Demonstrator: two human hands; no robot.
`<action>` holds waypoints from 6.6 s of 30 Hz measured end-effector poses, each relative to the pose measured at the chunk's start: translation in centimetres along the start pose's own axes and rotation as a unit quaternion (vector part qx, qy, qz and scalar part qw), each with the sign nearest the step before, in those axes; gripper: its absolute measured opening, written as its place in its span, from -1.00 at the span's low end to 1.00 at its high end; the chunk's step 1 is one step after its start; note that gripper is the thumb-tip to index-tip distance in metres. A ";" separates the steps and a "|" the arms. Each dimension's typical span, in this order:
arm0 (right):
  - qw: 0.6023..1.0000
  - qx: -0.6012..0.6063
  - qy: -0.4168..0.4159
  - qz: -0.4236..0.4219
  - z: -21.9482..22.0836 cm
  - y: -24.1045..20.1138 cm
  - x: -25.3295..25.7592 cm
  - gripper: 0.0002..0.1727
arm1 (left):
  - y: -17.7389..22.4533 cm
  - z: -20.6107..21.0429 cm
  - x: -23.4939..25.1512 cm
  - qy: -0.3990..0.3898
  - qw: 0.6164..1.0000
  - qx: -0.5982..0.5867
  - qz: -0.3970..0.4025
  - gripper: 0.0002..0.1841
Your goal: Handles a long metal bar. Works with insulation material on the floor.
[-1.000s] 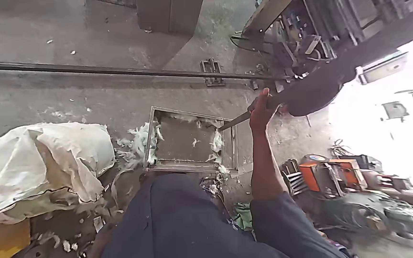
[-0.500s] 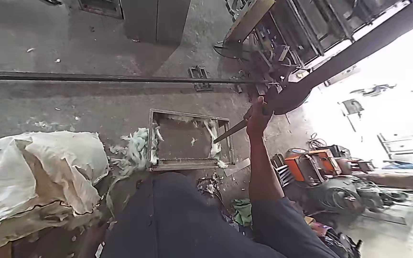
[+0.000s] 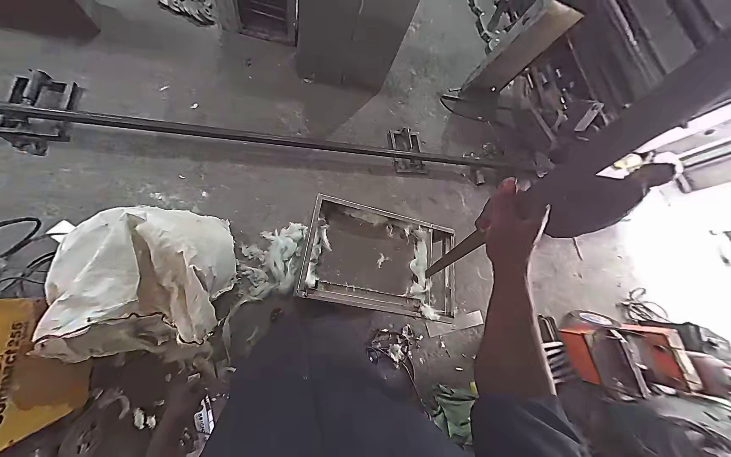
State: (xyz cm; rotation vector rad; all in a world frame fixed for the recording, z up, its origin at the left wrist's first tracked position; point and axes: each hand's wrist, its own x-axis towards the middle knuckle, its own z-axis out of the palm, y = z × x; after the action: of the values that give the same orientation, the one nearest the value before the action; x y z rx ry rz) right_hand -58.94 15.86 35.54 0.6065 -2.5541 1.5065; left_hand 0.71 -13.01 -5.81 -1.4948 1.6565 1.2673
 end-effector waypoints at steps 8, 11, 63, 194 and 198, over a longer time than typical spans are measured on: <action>0.945 -0.224 -0.238 -0.025 8.7 -3.6 4.2 -0.32 | 5.2 2.2 -5.0 0.077 0.991 -0.110 0.018 -0.59; 0.874 -0.323 -0.363 0.019 13.9 1.6 2.9 -0.31 | 4.3 6.8 -4.9 0.086 0.982 -0.169 0.009 -0.60; 0.754 -0.296 -0.584 -0.048 31.2 12.6 -20.5 -0.57 | -18.6 6.0 -16.2 0.080 0.946 -0.276 -0.151 -0.64; 0.624 -0.352 -0.663 -0.215 114.3 28.9 -90.2 -0.28 | -41.8 -1.8 32.2 0.251 0.564 -0.699 -0.360 -0.60; 0.599 -0.282 -0.692 -0.288 112.8 26.8 -94.2 -0.52 | -42.1 -1.5 32.2 0.249 0.570 -0.701 -0.348 -0.59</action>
State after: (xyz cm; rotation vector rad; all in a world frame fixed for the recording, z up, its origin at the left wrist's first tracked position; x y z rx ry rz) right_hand 28.05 -43.35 -70.46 2.8384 -2.5792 -0.3923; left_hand 34.47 -24.88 -44.90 -3.1242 -0.3795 1.7128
